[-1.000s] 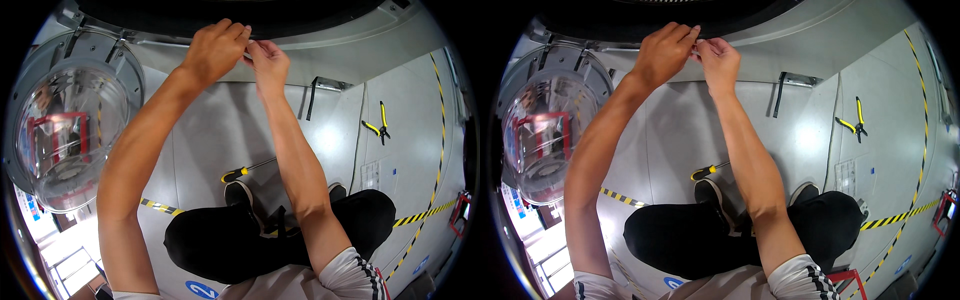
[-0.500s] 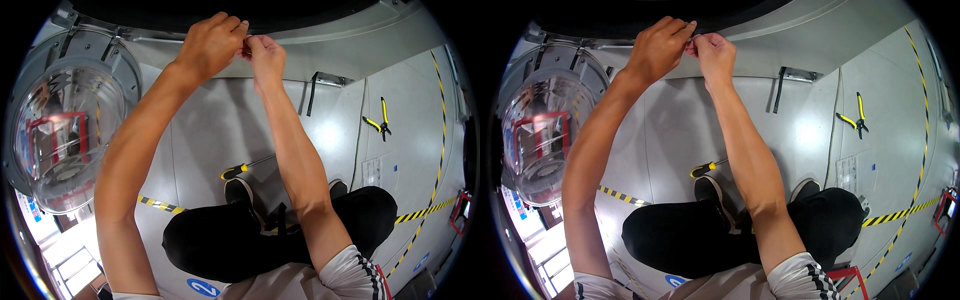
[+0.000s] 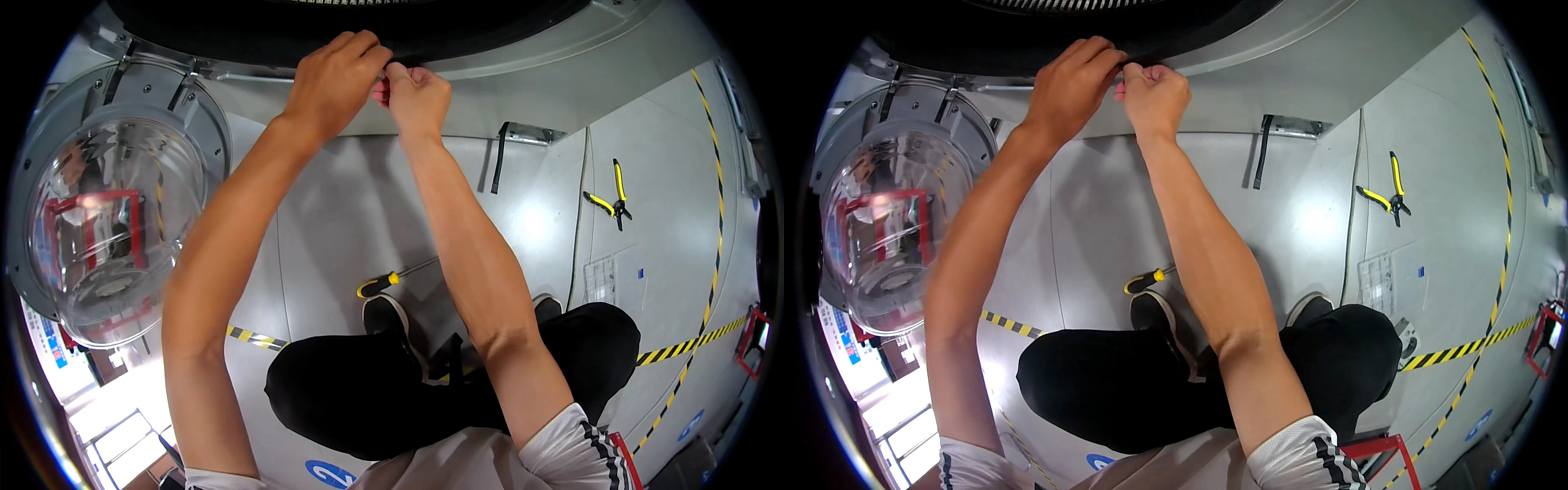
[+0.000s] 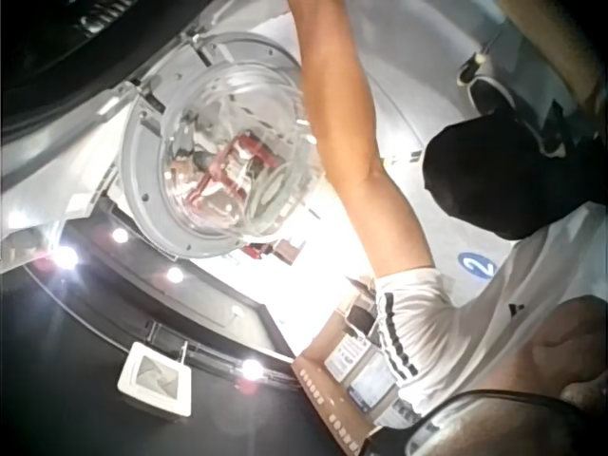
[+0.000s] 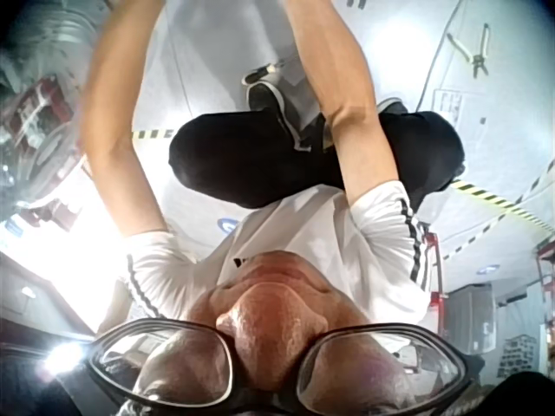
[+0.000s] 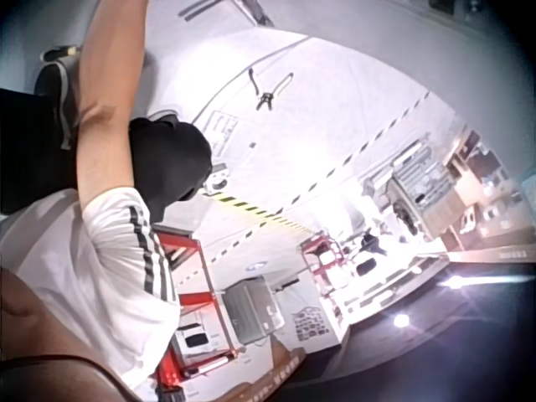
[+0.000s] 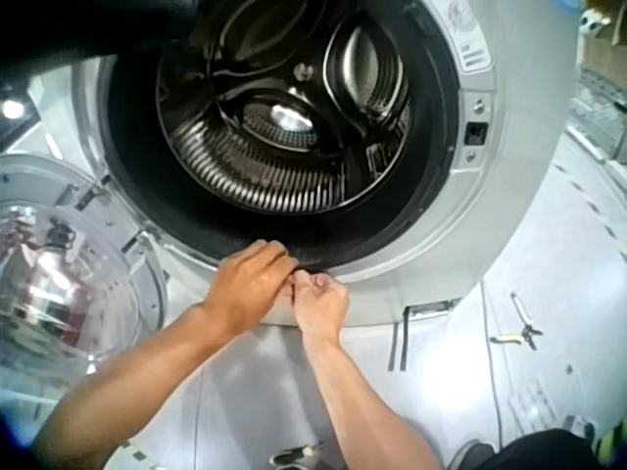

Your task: The person manipulates the rubber door seal of a washing machine by hand, pressing and tucking the edges into the circular metal frame.

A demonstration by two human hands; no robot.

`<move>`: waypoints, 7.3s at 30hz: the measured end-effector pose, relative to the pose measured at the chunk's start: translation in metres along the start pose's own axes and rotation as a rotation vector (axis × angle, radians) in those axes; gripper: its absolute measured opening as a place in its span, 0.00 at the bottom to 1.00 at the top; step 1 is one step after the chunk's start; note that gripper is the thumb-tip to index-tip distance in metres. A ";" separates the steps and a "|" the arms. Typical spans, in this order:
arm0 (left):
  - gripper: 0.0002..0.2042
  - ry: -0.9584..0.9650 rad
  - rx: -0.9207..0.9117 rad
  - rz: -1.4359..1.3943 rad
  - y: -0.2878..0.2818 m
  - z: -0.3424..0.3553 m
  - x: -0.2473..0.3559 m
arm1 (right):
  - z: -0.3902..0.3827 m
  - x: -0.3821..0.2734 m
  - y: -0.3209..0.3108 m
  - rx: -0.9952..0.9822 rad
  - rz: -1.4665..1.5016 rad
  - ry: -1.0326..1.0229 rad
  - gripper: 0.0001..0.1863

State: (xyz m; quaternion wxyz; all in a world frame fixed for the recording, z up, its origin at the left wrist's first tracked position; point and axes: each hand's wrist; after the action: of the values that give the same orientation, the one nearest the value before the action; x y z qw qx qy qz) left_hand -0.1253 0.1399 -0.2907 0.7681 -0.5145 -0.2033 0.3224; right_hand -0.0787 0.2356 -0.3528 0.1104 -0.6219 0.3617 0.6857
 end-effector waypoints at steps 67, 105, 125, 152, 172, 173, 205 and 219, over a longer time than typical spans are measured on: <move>0.06 -0.249 -0.180 -0.314 -0.004 0.021 0.025 | -0.003 -0.020 -0.040 -0.018 0.349 0.024 0.10; 0.08 -0.177 -0.078 -0.256 0.002 0.018 0.022 | -0.018 -0.022 -0.026 0.213 0.510 0.068 0.16; 0.10 -0.101 0.040 -0.028 0.004 0.019 0.034 | -0.015 -0.021 -0.042 0.137 0.432 0.019 0.15; 0.08 -0.932 0.549 -0.952 0.025 -0.035 0.053 | -0.037 -0.058 -0.044 -0.102 0.124 -0.200 0.15; 0.09 -1.259 0.690 -2.126 0.052 -0.030 0.050 | 0.013 -0.078 0.080 -1.032 -1.542 -1.241 0.18; 0.09 -1.258 0.664 -2.136 0.050 -0.031 0.048 | 0.015 -0.079 0.082 -1.067 -1.539 -1.232 0.18; 0.07 -1.164 0.361 -1.948 0.064 -0.035 0.035 | 0.035 -0.084 0.088 -1.265 -1.525 -1.143 0.18; 0.08 -1.319 0.492 -1.318 0.065 -0.030 0.048 | 0.046 -0.096 0.053 -1.404 -1.343 -0.995 0.11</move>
State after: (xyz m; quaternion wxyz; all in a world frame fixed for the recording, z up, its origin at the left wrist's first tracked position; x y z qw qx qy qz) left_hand -0.0907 0.1713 -0.3632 0.6124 0.1629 -0.7690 0.0841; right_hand -0.1267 0.2552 -0.2459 0.2167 -0.2700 -0.6088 0.7138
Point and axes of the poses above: each hand's wrist, its own z-axis towards the middle knuckle, its own y-axis out of the palm, x = y × z, and after that the axes turned 15 degrees about -y, right-handed
